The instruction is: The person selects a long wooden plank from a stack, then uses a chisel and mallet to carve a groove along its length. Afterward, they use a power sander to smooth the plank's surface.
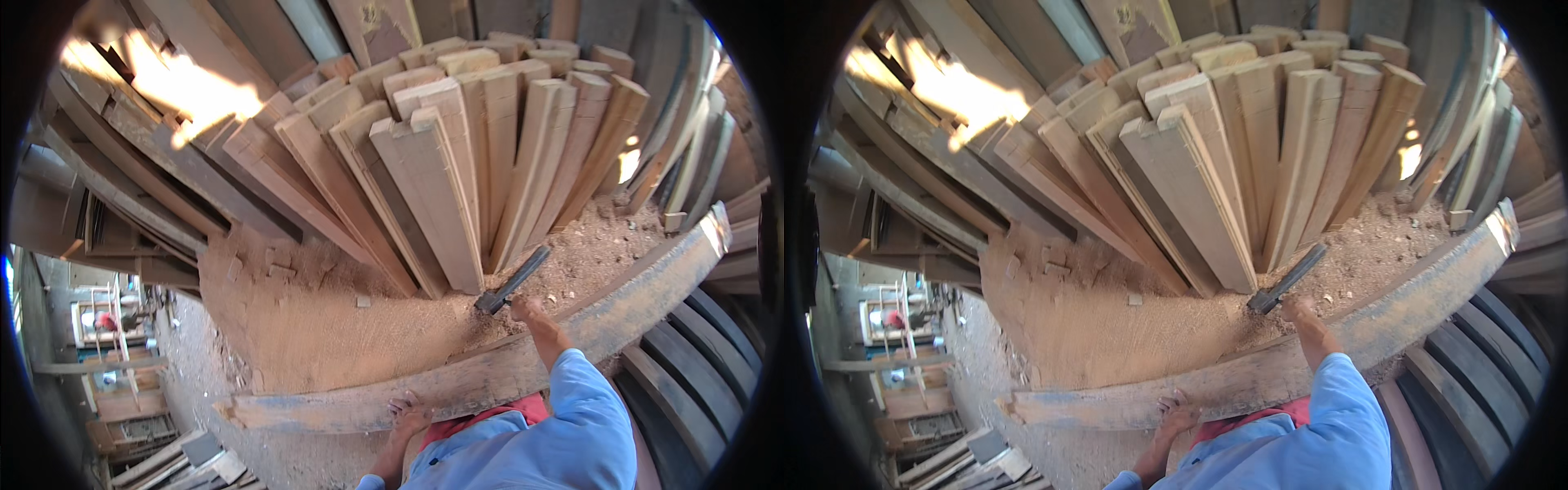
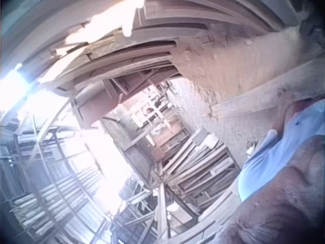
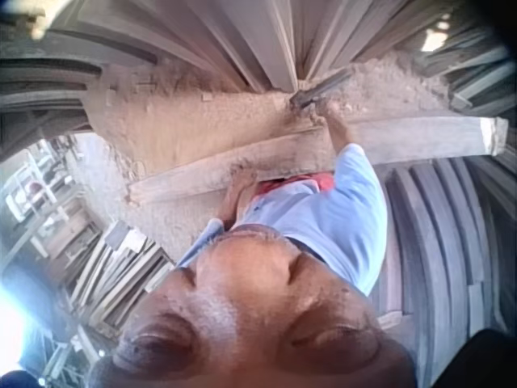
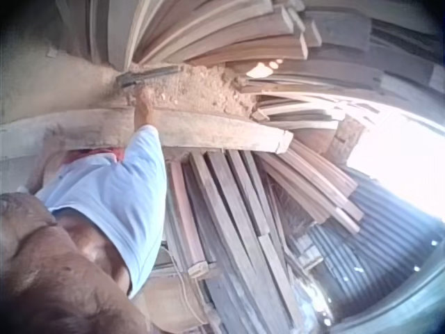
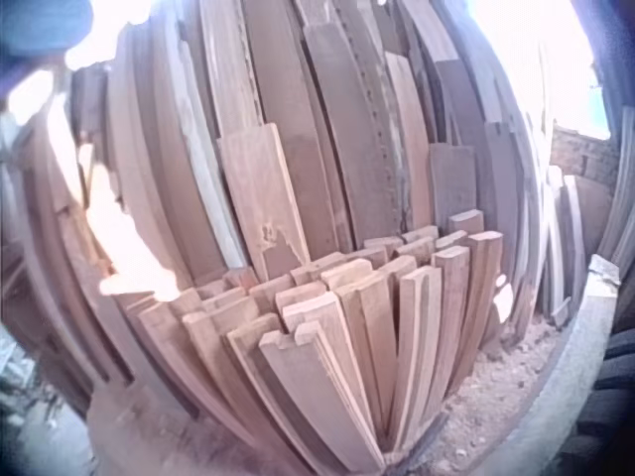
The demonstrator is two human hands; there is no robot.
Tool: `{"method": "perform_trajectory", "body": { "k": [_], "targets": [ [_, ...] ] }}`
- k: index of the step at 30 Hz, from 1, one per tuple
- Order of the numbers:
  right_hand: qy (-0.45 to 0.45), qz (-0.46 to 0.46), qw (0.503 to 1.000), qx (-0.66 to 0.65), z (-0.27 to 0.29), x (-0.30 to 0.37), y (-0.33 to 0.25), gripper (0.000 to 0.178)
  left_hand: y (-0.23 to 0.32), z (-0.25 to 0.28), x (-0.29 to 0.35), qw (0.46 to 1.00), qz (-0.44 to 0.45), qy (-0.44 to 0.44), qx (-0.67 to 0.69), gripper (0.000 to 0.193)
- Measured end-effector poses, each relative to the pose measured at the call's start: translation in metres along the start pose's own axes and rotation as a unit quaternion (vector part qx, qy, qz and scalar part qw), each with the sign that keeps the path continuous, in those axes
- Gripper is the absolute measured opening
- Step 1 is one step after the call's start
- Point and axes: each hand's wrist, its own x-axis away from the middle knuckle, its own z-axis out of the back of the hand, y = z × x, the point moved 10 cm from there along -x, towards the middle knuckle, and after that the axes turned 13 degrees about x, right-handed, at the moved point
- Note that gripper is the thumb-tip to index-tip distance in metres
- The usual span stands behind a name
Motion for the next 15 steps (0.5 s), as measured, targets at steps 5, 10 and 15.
{"method": "perform_trajectory", "body": {
  "k": [5,10,15],
  "targets": [
    [-0.155,-0.092,0.984,0.005,-0.034,0.164,-0.038,0.031,-0.044,-0.026,-0.005,0.997,-0.064,-0.039,-0.029,0.112],
    [0.207,-0.139,0.917,-0.312,0.150,0.220,0.064,0.023,0.021,-0.007,-0.066,0.983,-0.143,0.000,-0.112,0.112],
    [0.421,-0.131,0.598,-0.669,0.034,0.364,-0.066,0.015,-0.025,-0.013,-0.036,0.975,-0.140,-0.031,-0.170,0.113]
  ]
}}
